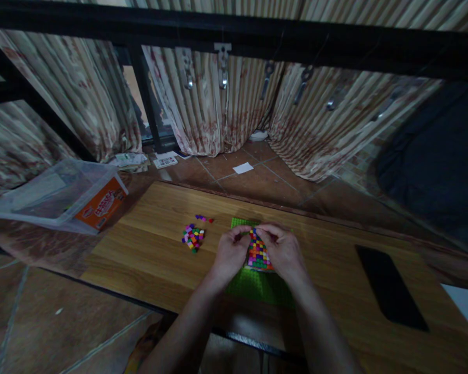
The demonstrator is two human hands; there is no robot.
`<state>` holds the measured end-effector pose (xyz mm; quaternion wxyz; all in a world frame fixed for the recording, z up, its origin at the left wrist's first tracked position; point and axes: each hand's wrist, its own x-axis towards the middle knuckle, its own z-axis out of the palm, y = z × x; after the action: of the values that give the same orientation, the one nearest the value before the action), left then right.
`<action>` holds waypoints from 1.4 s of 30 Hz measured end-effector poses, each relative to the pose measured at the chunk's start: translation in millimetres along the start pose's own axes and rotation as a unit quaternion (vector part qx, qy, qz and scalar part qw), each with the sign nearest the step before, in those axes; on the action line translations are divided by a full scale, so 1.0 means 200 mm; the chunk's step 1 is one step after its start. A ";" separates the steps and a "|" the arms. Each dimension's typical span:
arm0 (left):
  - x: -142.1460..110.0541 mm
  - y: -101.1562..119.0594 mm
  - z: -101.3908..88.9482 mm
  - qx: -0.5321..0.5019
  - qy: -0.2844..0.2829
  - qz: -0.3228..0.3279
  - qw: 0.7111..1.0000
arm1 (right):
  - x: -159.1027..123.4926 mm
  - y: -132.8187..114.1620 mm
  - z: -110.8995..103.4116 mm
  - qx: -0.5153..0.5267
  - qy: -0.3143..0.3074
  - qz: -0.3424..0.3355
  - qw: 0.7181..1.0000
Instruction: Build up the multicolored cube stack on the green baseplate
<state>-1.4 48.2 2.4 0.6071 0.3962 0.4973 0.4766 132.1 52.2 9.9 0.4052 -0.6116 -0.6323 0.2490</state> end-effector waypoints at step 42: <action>0.00 -0.02 0.00 0.041 0.008 0.017 0.999 | 0.02 -0.05 -0.01 -0.020 -0.048 -0.003 0.999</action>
<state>-0.2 48.2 -1.6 0.5778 0.4253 0.5146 0.4695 128.4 53.6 19.1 0.3628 -0.6049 -0.6577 0.2643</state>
